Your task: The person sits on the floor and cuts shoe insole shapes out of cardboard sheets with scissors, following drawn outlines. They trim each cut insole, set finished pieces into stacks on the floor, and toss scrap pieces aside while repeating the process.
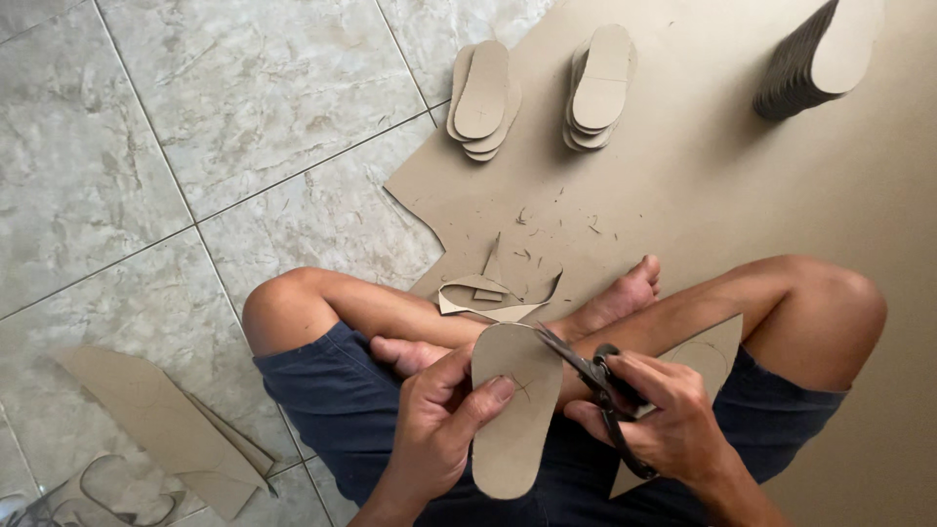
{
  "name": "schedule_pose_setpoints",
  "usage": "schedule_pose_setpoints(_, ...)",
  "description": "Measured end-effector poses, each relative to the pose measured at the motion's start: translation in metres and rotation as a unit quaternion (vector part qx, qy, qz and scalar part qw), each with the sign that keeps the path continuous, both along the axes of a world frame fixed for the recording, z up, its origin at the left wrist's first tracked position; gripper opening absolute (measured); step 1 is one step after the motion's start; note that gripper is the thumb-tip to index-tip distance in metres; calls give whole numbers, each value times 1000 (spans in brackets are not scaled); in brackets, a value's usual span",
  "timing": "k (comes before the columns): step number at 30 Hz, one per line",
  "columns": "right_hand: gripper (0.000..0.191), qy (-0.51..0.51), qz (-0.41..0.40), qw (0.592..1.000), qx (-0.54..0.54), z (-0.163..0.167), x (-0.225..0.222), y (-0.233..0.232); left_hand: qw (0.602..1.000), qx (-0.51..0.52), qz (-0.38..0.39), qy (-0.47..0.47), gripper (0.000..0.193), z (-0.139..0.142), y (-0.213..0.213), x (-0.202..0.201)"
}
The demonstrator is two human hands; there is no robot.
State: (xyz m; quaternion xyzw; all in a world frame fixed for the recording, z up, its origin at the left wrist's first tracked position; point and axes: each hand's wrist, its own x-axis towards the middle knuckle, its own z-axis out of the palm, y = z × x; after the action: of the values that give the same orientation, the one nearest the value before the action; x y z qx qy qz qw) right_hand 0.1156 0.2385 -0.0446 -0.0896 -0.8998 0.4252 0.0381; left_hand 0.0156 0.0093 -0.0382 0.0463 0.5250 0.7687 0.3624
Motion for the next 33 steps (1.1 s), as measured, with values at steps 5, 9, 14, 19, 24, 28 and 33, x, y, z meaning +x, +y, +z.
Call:
schedule_pose_setpoints(5, 26, -58, -84, 993, -55, -10, 7, 3, 999, -22, 12, -20, 28, -10, 16, -30)
schedule_pose_setpoints(9, 23, -71, -144, 981, -106, -16, 16, 4, 997, -40, 68, -26, 28, -22, 39, -88)
schedule_pose_setpoints(14, 21, -117, -192, 965, -137, -26, 34, 3, 996, 51, 79, -8, 35, -30, 92, -188)
schedule_pose_setpoints(19, 20, -109, -220, 955, -166, -42, 50, 12, 900, -253, 154, 319, 60, -56, 116, -189)
schedule_pose_setpoints(24, 22, -112, -231, 948, -190, -44, 51, 16, 756, -418, -132, 486, 66, -85, 73, -109)
schedule_pose_setpoints(28, 24, -96, -182, 968, -143, -34, 32, 11, 703, -452, -323, 444, 65, -82, 43, -78)
schedule_pose_setpoints(33, 26, -65, -106, 990, -71, -20, 22, -4, 718, -432, -320, 442, 39, -79, 35, -69)
